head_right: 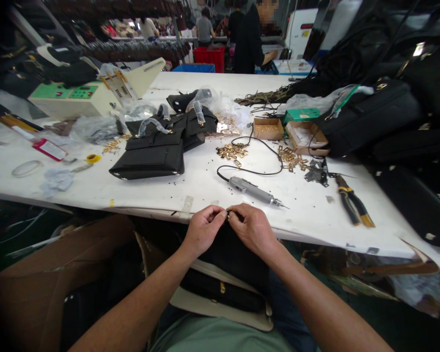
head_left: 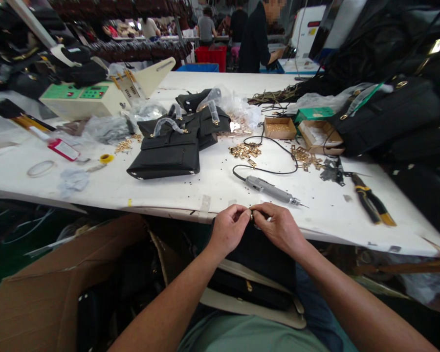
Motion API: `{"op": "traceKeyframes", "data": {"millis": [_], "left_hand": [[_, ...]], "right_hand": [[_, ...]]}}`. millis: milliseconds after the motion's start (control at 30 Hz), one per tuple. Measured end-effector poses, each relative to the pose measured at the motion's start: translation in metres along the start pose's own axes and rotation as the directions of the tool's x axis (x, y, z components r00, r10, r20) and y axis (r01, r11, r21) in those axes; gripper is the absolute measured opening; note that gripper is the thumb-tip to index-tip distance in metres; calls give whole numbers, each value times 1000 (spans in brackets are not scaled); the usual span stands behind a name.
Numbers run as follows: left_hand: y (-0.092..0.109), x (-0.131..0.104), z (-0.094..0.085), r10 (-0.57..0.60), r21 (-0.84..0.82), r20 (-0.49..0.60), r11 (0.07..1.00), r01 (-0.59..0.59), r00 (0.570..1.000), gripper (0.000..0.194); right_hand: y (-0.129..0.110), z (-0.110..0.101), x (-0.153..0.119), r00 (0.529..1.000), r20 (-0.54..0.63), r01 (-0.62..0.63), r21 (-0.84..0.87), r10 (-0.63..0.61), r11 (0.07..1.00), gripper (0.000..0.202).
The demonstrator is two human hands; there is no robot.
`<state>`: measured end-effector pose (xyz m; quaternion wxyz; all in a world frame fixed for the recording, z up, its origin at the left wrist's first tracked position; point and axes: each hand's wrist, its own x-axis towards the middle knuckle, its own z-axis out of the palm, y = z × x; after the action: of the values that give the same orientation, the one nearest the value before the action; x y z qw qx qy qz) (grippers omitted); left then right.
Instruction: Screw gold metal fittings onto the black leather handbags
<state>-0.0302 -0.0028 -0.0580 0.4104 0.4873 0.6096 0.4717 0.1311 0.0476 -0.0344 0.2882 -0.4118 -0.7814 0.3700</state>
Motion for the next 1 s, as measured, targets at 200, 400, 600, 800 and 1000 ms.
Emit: {"op": "traceKeyframes", "data": {"millis": [200,400,600,800,1000], "left_hand": [[4,0,4,19,129,-35,992,-15,999,22],[4,-1,2,-32,104,-18,994,34,999,26],[3,4,-5,-111,-54,68,992,115,991,27],[4,7,-3,-117,-61,75,991,122,990,27],[-1,9,-2,-115,-43,75,992,118,991,29]], "right_hand": [[2,1,-2,1000,-9,17,-35,-17,999,23],[0,1,-2,998,4,-56,23,56,998,21],[4,-2,-2,994,70,-85,69,80,994,16],[8,-8,-2,986,133,-119,140,101,983,25],[5,-7,0,972,128,-217,176,196,960,23]]}}
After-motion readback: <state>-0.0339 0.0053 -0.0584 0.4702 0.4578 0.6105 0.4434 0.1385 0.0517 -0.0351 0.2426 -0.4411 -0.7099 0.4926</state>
